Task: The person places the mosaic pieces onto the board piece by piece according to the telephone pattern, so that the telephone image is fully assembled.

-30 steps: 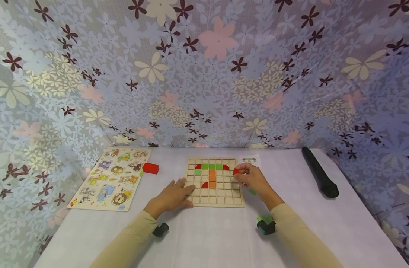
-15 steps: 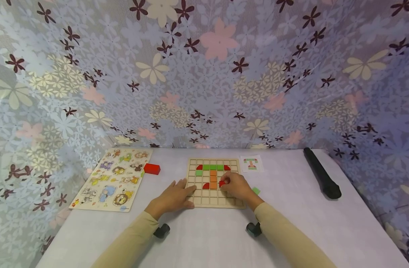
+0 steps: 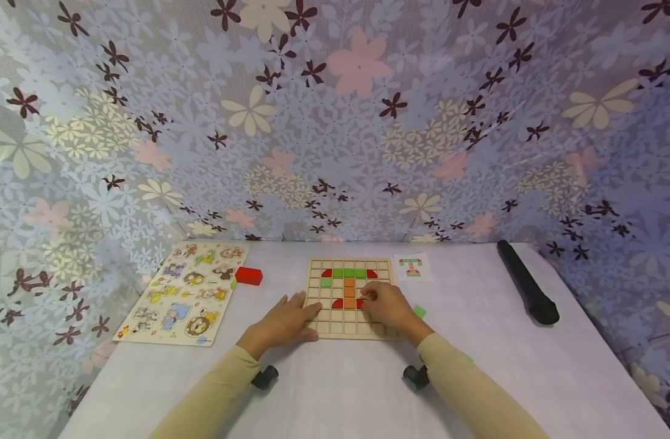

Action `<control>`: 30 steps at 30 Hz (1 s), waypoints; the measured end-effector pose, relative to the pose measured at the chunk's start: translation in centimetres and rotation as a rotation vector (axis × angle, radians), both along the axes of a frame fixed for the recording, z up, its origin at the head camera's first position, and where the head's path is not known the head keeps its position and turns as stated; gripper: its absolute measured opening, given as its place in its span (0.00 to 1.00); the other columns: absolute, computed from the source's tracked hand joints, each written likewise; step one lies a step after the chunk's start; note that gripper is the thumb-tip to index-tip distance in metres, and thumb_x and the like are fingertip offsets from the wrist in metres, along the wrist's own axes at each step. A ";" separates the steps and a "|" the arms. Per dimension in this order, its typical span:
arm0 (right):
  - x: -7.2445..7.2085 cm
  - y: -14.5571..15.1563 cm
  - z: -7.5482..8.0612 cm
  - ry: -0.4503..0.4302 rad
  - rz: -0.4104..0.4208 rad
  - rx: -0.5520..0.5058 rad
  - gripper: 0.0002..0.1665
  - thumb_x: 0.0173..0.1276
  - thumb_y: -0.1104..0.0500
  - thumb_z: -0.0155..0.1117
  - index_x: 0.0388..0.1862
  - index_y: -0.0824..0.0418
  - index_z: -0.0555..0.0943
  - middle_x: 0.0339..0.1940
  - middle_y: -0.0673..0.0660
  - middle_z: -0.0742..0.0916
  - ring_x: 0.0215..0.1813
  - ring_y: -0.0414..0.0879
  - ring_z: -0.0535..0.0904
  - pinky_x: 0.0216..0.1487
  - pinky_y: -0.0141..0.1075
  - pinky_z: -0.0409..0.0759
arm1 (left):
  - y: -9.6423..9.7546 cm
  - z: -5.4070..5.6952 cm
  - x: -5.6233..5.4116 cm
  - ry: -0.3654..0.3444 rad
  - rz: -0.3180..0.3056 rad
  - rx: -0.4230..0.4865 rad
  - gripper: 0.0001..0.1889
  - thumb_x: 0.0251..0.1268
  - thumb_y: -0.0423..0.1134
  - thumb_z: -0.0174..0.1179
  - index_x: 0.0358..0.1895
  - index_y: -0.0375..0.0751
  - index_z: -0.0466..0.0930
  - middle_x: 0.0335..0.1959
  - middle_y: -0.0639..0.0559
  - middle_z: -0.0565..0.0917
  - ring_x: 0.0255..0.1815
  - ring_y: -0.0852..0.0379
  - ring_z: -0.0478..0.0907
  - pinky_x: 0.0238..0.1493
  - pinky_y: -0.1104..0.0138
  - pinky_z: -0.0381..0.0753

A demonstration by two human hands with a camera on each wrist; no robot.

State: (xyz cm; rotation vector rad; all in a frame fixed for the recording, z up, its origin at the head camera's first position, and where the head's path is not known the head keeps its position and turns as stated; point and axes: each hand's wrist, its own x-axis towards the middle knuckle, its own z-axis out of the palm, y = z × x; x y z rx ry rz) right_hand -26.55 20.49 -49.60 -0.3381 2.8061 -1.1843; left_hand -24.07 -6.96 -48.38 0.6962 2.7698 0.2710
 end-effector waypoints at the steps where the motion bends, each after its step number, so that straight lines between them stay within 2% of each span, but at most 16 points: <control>1: 0.0 0.4 0.2 0.009 -0.013 -0.029 0.13 0.71 0.64 0.64 0.53 0.64 0.84 0.41 0.55 0.86 0.39 0.47 0.79 0.39 0.40 0.80 | 0.0 0.0 0.0 0.001 0.000 -0.002 0.39 0.64 0.57 0.67 0.77 0.52 0.67 0.80 0.36 0.59 0.83 0.42 0.52 0.82 0.48 0.47; 7: 1.0 4.0 1.9 0.030 -0.105 -0.241 0.19 0.76 0.57 0.62 0.60 0.66 0.80 0.42 0.60 0.82 0.35 0.51 0.76 0.29 0.38 0.77 | -0.1 0.0 -0.2 -0.004 0.005 -0.010 0.40 0.64 0.57 0.67 0.78 0.52 0.66 0.81 0.37 0.58 0.83 0.42 0.51 0.82 0.48 0.47; 12: 2.6 7.5 3.1 0.035 -0.161 -0.299 0.21 0.77 0.55 0.62 0.62 0.67 0.79 0.37 0.59 0.78 0.27 0.44 0.69 0.24 0.38 0.72 | -0.1 -0.2 -0.1 -0.008 0.001 0.000 0.39 0.65 0.57 0.67 0.78 0.52 0.66 0.80 0.36 0.58 0.83 0.42 0.51 0.82 0.48 0.46; 16: 3.6 10.0 3.4 0.020 -0.204 -0.335 0.22 0.77 0.55 0.62 0.61 0.69 0.78 0.32 0.54 0.76 0.23 0.42 0.67 0.22 0.39 0.70 | -0.1 -0.2 -0.1 -0.004 -0.006 0.008 0.39 0.65 0.57 0.67 0.77 0.51 0.66 0.80 0.36 0.59 0.83 0.42 0.51 0.82 0.47 0.46; 23: 4.2 13.3 2.0 -0.055 -0.262 -0.365 0.27 0.75 0.52 0.65 0.63 0.70 0.76 0.32 0.49 0.76 0.23 0.42 0.67 0.22 0.40 0.68 | -0.1 -0.2 -0.1 -0.004 -0.001 0.002 0.39 0.64 0.57 0.67 0.77 0.51 0.67 0.80 0.36 0.59 0.83 0.42 0.51 0.82 0.47 0.47; 28: 4.0 14.3 0.8 -0.098 -0.252 -0.322 0.26 0.76 0.57 0.63 0.65 0.72 0.74 0.36 0.52 0.78 0.24 0.43 0.67 0.23 0.40 0.69 | 0.0 -0.2 0.0 -0.004 -0.005 0.008 0.40 0.63 0.57 0.67 0.77 0.50 0.68 0.80 0.35 0.60 0.83 0.42 0.52 0.82 0.47 0.47; 30: 3.7 14.4 0.4 -0.126 -0.237 -0.293 0.27 0.76 0.57 0.63 0.67 0.71 0.74 0.41 0.56 0.80 0.25 0.44 0.68 0.24 0.39 0.71 | 0.0 -0.2 0.0 -0.004 -0.007 0.009 0.40 0.63 0.57 0.68 0.77 0.50 0.68 0.80 0.35 0.60 0.83 0.42 0.52 0.82 0.47 0.48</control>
